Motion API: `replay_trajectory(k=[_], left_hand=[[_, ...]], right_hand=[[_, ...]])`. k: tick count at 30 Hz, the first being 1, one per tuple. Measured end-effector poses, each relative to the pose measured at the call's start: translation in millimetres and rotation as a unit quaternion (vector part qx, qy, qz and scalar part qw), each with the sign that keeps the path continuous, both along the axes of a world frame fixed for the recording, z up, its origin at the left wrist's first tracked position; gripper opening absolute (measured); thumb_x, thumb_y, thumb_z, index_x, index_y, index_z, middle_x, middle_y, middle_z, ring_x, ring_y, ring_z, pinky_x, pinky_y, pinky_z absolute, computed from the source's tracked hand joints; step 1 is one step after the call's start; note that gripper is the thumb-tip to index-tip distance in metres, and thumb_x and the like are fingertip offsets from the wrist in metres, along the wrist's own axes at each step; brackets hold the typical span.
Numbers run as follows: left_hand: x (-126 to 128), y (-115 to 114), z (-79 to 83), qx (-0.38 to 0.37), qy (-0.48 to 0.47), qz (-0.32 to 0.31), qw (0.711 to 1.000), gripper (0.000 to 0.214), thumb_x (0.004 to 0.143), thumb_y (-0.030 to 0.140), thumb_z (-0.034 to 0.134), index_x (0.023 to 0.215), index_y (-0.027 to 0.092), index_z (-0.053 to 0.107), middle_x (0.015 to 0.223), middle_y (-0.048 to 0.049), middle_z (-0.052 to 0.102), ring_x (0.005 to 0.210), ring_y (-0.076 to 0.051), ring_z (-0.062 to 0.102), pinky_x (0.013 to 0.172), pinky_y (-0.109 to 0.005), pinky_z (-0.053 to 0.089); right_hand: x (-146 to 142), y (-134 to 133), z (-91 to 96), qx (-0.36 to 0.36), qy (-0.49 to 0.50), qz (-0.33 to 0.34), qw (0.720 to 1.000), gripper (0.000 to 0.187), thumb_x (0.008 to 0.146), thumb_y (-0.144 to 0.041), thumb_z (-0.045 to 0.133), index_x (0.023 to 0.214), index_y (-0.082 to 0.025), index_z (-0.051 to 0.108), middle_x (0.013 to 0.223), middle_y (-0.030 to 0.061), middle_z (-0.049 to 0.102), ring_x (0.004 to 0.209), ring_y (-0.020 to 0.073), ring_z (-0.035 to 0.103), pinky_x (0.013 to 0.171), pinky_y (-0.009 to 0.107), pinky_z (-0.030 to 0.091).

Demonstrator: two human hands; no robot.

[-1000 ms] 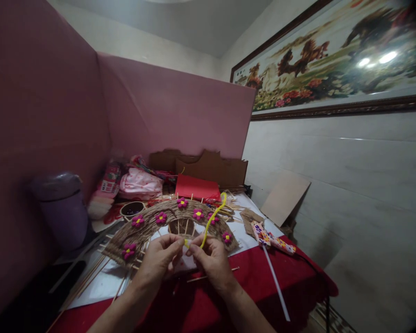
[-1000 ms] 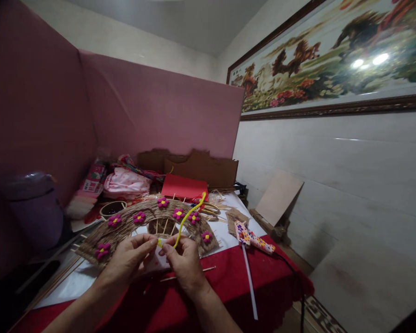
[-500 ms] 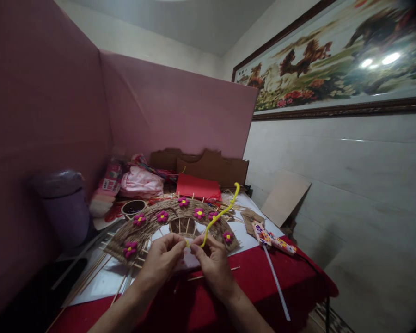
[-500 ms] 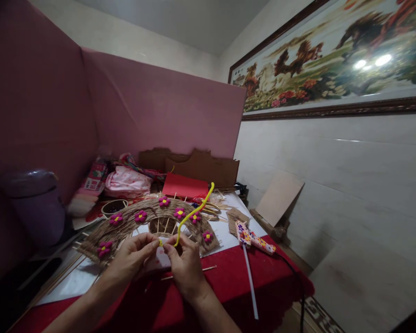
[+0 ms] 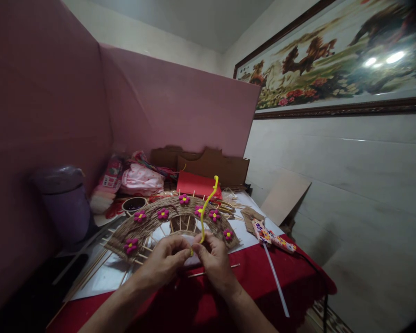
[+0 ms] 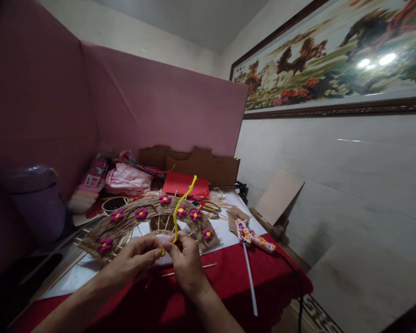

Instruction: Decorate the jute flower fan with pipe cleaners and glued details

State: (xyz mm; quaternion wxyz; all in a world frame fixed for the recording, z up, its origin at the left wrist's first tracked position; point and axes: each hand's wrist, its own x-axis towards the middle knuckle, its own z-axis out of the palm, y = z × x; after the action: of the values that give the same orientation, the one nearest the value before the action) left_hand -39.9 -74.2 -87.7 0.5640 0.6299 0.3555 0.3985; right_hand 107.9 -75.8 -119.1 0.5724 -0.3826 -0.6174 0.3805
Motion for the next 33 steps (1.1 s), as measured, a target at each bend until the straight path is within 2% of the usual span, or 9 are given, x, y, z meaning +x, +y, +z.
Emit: replay_trajectory(k=[4,7,14,19,25,27,30,33], left_hand=[[1,2,-7.3,-0.033,-0.03,-0.016,0.999,0.035,0.069,0.049,0.065,0.068,0.015,0.057,0.045,0.0064,0.043,0.032,-0.004,0.032,0.032,-0.018,0.024],[3,4,-11.4,-0.038,-0.052,-0.001,0.998,0.037,0.067,0.05,0.066,0.067,0.015,0.055,0.046,0.0053,0.048,0.028,-0.005,0.037,0.029,-0.017,0.027],[5,5,-12.8,-0.054,-0.035,-0.01,0.998,0.037,0.068,0.05,0.066,0.072,0.015,0.056,0.049,0.0041,0.052,0.03,-0.006,0.042,0.029,-0.018,0.037],[3,4,-12.4,-0.055,-0.03,-0.021,0.998,0.035,0.07,0.049,0.064,0.068,0.015,0.055,0.051,0.0034,0.051,0.03,-0.006,0.042,0.029,-0.018,0.035],[2,-3,-3.9,-0.045,0.021,-0.012,0.999,0.032,0.069,0.046,0.064,0.063,0.016,0.053,0.046,0.0044,0.047,0.028,-0.007,0.038,0.028,-0.019,0.027],[2,-5,-1.3,-0.031,0.023,0.003,0.999,0.027,0.07,0.04,0.064,0.061,0.016,0.054,0.045,0.0043,0.046,0.031,-0.007,0.038,0.031,-0.019,0.027],[3,-4,-0.9,0.03,-0.008,0.039,0.999,0.02,0.069,0.029,0.065,0.057,0.016,0.057,0.049,0.003,0.047,0.039,-0.006,0.038,0.037,-0.018,0.03],[5,-2,-4.7,0.07,-0.023,0.077,0.994,0.02,0.07,0.027,0.064,0.056,0.015,0.057,0.052,0.0028,0.048,0.041,-0.006,0.036,0.038,-0.018,0.029]], right_hand=[[0,4,-0.8,-0.042,0.069,0.034,0.996,0.026,0.077,-0.039,0.062,0.068,-0.017,0.052,0.056,-0.0046,0.044,0.051,0.0084,0.036,0.05,0.022,0.03],[1,5,-2.5,-0.044,0.08,0.034,0.995,0.028,0.077,-0.042,0.062,0.07,-0.017,0.052,0.054,-0.0056,0.042,0.047,0.0072,0.033,0.045,0.021,0.027],[1,4,-4.1,-0.005,0.064,-0.013,0.998,0.019,0.079,-0.035,0.061,0.074,-0.017,0.058,0.066,-0.0022,0.05,0.059,0.0102,0.042,0.055,0.022,0.035],[0,2,-1.3,0.006,0.031,-0.012,0.999,0.018,0.082,-0.033,0.057,0.074,-0.017,0.056,0.063,-0.003,0.048,0.059,0.0107,0.042,0.057,0.022,0.035],[0,-3,-0.7,0.071,-0.033,-0.032,0.996,0.017,0.082,-0.03,0.057,0.07,-0.018,0.055,0.067,-0.0006,0.049,0.063,0.0124,0.044,0.059,0.024,0.034],[-1,-3,-1.1,0.061,-0.009,-0.021,0.998,0.018,0.081,-0.031,0.058,0.069,-0.018,0.053,0.066,-0.001,0.048,0.061,0.012,0.043,0.057,0.024,0.033],[-2,-1,-0.6,0.014,0.047,0.008,0.999,0.021,0.08,-0.034,0.06,0.07,-0.018,0.051,0.062,-0.0026,0.046,0.057,0.0106,0.041,0.053,0.023,0.033],[-3,0,0.6,-0.011,0.067,0.022,0.997,0.024,0.08,-0.036,0.06,0.069,-0.017,0.05,0.058,-0.0044,0.043,0.052,0.0084,0.037,0.05,0.022,0.031]])
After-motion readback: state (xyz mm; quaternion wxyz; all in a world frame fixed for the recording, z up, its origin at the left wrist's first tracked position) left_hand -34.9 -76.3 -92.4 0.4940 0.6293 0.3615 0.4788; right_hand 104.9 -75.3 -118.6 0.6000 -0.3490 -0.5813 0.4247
